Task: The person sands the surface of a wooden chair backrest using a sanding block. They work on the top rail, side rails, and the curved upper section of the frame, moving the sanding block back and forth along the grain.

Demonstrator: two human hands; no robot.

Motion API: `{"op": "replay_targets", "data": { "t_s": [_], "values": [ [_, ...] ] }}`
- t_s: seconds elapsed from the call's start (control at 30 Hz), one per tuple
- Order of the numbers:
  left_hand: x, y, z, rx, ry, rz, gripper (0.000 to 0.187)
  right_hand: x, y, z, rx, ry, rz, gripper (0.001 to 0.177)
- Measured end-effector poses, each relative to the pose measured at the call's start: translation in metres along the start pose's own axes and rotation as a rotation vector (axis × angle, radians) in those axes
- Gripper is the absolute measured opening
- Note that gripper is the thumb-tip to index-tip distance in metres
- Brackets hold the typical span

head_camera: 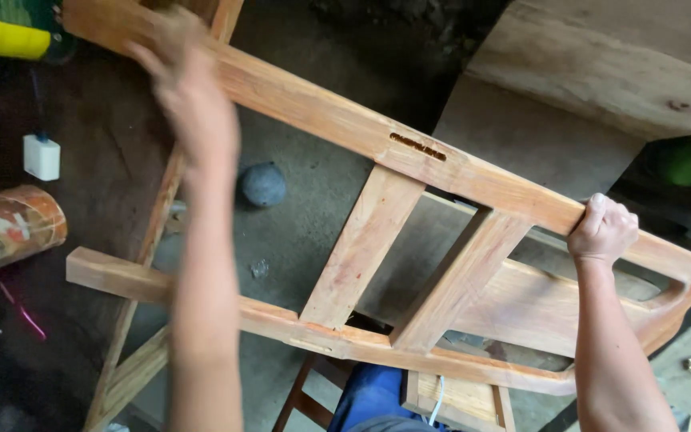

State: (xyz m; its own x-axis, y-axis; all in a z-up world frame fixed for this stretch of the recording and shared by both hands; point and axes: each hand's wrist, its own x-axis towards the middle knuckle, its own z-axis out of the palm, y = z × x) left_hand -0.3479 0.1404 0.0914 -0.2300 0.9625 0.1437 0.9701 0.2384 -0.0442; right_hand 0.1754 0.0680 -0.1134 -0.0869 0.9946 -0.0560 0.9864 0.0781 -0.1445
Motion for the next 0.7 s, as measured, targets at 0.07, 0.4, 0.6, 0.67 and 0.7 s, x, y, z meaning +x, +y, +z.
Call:
{"op": "replay_targets", "data": {
  "t_s": [0.07,0.4,0.6,0.67,0.7],
  "values": [
    [-0.031,0.047,0.012,-0.252,0.081,0.114,0.042,0.003,-0.002,-0.002,0.02,-0.001,0.012,0.04],
    [-0.007,-0.014,0.004,-0.28,0.011,-0.02,0.051,0.001,0.004,0.004,0.051,0.035,0.004,0.036],
    [0.001,-0.025,0.021,-0.246,0.179,-0.336,0.032,0.001,-0.002,-0.004,0.061,-0.004,0.018,0.039],
    [-0.038,0.03,0.021,-0.182,0.112,-0.18,0.038,0.0,0.001,0.002,0.045,-0.001,0.019,0.038],
    [-0.061,0.057,0.023,-0.117,0.039,-0.042,0.046,0.0,0.005,0.004,0.021,-0.009,0.005,0.037]
  ]
}}
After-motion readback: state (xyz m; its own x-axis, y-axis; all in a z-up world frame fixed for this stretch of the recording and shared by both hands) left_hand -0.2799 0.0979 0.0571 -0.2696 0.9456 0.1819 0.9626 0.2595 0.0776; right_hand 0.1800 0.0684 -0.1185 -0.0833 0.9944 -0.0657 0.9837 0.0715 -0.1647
